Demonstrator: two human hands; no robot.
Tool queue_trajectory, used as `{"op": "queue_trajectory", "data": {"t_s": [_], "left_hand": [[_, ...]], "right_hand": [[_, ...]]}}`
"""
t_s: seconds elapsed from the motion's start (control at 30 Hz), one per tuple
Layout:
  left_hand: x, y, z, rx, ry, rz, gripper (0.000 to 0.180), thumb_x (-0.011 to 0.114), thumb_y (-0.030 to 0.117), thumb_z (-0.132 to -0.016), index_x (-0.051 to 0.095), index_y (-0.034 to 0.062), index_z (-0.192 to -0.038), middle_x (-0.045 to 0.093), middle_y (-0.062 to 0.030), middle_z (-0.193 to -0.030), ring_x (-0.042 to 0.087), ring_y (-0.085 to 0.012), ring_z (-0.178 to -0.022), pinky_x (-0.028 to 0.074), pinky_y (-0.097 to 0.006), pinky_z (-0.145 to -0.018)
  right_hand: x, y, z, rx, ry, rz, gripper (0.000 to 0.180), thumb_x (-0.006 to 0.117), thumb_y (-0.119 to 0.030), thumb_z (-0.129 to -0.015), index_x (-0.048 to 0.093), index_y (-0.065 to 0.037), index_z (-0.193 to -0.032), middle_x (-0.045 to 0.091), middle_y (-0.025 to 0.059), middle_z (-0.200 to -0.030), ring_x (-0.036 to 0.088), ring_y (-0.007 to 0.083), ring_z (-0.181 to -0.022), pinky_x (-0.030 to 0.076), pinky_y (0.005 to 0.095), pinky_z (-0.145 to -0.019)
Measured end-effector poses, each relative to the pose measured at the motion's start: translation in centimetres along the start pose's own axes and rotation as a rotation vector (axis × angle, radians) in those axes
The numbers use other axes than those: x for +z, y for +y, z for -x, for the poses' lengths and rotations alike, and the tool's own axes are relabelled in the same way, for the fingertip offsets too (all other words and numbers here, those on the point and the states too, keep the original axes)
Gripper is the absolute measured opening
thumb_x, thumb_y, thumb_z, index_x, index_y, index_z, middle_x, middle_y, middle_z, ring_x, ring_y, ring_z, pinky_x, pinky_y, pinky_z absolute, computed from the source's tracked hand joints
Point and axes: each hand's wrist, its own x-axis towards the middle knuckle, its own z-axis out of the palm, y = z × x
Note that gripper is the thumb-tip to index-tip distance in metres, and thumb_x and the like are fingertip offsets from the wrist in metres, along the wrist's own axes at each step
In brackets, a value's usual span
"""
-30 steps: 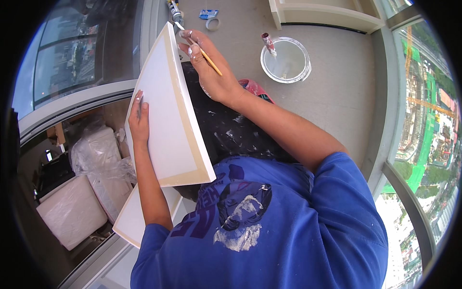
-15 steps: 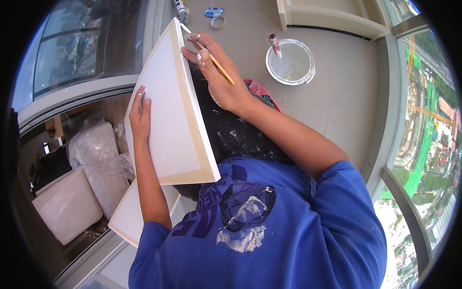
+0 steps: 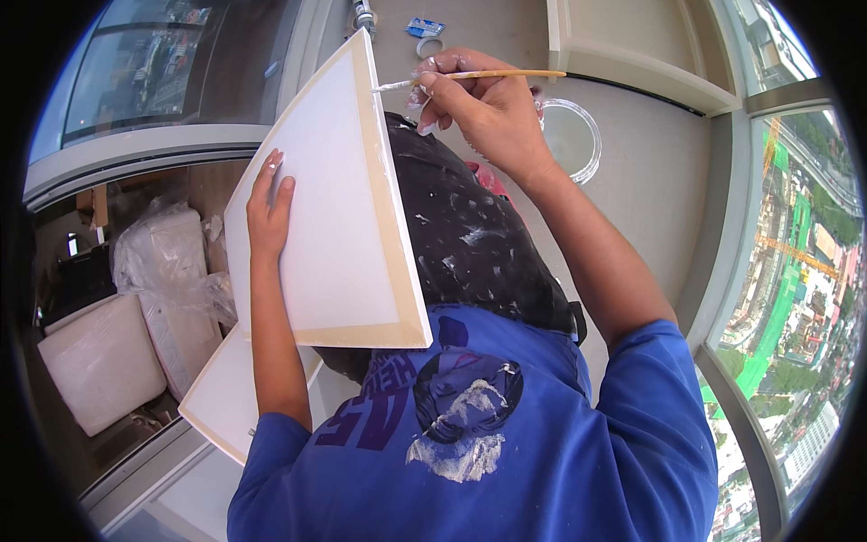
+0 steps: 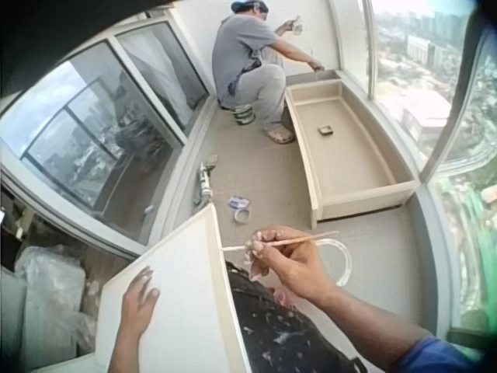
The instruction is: The person paints the edge of a white cabinet door using a paint brush. They dip the brush into a small container of white paint and apply it to the border of the door, moving the door to reach different sides.
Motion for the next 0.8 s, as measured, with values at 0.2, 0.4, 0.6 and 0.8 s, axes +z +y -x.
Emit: {"op": "queue_trajectory", "data": {"t_s": [0.2,0.4,0.6,0.8], "left_hand": [[0.1,0.4,-0.2,0.007,0.008,-0.026,0.051,0.068,0.035,-0.103,0.064,0.0001,-0.141,0.059,-0.0209,-0.151,0.052,-0.036,-0.144,0.038,-0.043,-0.121],[0.1,0.4,-0.2,0.018,0.011,-0.04,0.051,0.068,0.036,-0.103,0.065,0.0002,-0.139,0.059,-0.0211,-0.151,0.053,-0.0371,-0.143,0.039,-0.044,-0.121],[0.2,0.2,-0.2,0.027,0.018,-0.041,0.052,0.068,0.038,-0.103,0.065,0.0005,-0.139,0.059,-0.021,-0.151,0.053,-0.037,-0.143,0.039,-0.045,-0.12],[0.2,0.1,-0.1,0.023,0.022,-0.056,0.053,0.068,0.039,-0.103,0.066,0.0012,-0.139,0.059,-0.0208,-0.151,0.052,-0.037,-0.143,0.039,-0.045,-0.12]], "right_hand": [[0.2,-0.3,-0.2,0.012,0.002,0.062,0.016,0.065,-0.014,-0.104,0.07,0.001,-0.106,0.074,0.0095,-0.085,0.07,0.0144,-0.068,0.052,0.0271,-0.063],[0.1,-0.4,-0.1,0.039,-0.018,0.093,0.021,0.066,-0.018,-0.102,0.07,0.003,-0.104,0.072,0.008,-0.083,0.07,0.0132,-0.068,0.054,0.0273,-0.063],[-0.2,-1.1,0.5,0.046,-0.062,0.062,0.021,0.065,-0.017,-0.102,0.07,0.003,-0.103,0.071,0.0079,-0.081,0.068,0.0125,-0.067,0.054,0.0273,-0.062],[0.1,-1.3,-0.3,0.037,-0.042,0.182,0.023,0.065,-0.02,-0.102,0.071,0.003,-0.104,0.071,0.0074,-0.081,0.068,0.0115,-0.068,0.054,0.0268,-0.062]]}}
